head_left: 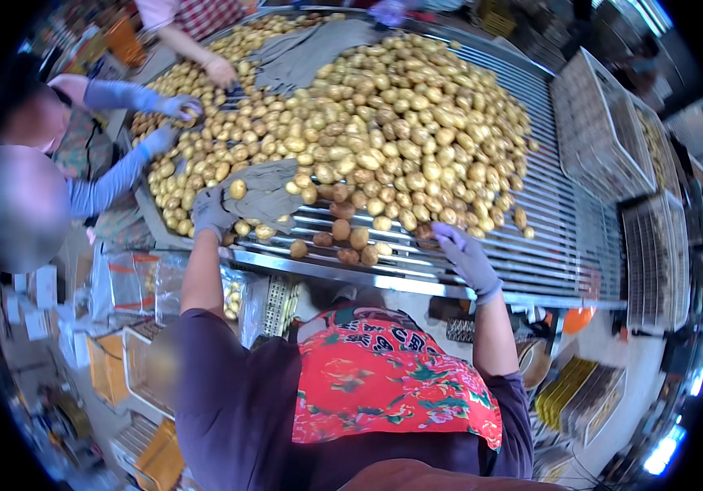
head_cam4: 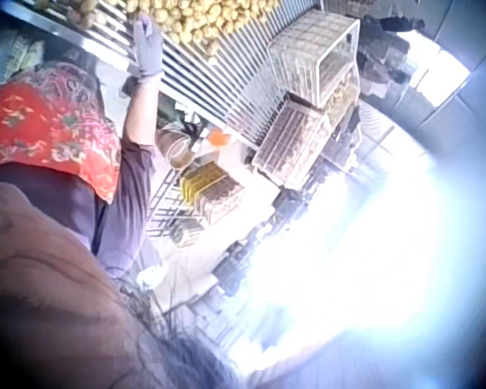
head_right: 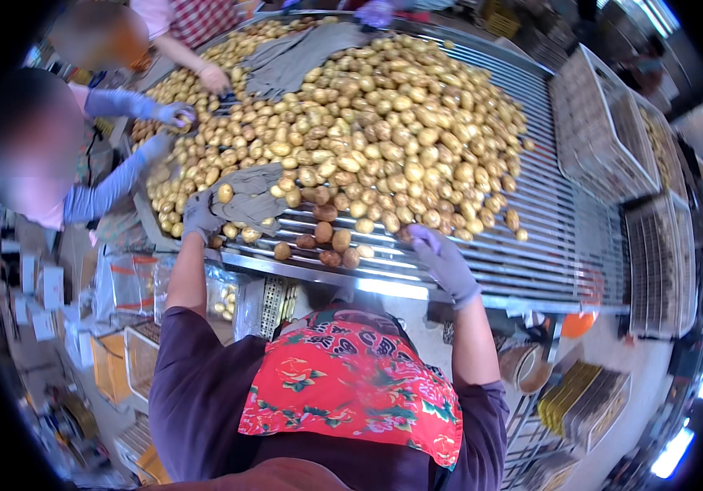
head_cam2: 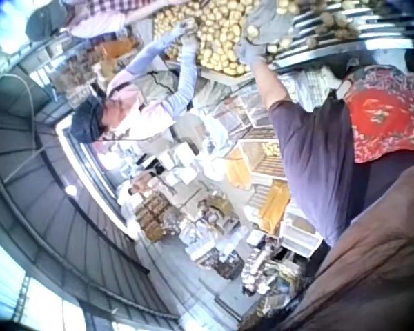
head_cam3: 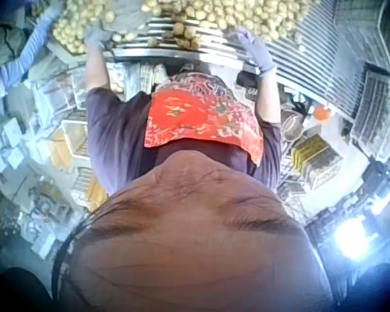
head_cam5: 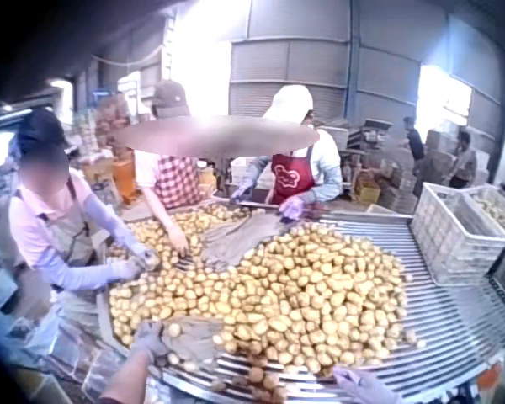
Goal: The person wipes potatoes on a rotating metal drum with a cloth, then transfers them into white plastic crates. They periodically dip the cloth into a bucket of water to rinse it before resuming wiping. The process is repeated continuously as potatoes move along the drum.
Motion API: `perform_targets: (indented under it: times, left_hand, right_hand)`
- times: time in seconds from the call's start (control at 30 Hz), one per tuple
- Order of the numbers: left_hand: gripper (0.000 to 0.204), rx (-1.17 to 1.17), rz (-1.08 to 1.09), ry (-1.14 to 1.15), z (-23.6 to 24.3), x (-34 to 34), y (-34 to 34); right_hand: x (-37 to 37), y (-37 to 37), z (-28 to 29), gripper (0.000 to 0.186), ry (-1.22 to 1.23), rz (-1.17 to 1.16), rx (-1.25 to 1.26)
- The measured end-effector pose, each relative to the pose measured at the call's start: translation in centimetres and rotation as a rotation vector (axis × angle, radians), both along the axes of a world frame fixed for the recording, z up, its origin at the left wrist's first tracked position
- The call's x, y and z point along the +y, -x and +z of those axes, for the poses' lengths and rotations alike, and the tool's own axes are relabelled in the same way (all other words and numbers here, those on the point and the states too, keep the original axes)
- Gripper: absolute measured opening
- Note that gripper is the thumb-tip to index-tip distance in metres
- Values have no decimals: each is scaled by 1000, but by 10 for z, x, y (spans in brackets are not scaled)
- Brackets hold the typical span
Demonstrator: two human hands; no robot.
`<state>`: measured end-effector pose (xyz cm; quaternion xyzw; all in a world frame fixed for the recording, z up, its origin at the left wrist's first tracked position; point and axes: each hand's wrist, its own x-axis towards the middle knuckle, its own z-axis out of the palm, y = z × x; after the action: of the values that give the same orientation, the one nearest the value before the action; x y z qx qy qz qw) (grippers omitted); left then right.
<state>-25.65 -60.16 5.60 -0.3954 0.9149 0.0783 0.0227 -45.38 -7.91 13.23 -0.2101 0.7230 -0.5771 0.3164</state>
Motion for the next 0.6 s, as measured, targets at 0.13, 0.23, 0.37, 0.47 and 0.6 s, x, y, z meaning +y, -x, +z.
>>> perform_targets:
  times: [0.13,0.23,0.37,0.47,0.6]
  left_hand:
    - [42,317,154,-517,-36,-70,5]
    - [34,1007,99,-1065,-32,-71,17]
    - [39,1284,43,-1215,73,-5,81]
    - [41,1352,-490,-562,126,-6,114]
    - [41,1454,-766,-303,226,37,143]
  right_hand:
    - [6,-35,-11,40,12,12,-22]
    - [19,-56,-6,39,58,-18,-63]
    - [55,-68,1,37,43,-206,-102]
    - [62,-68,8,37,104,-266,-104]
    - [59,-66,-3,37,194,-316,-33]
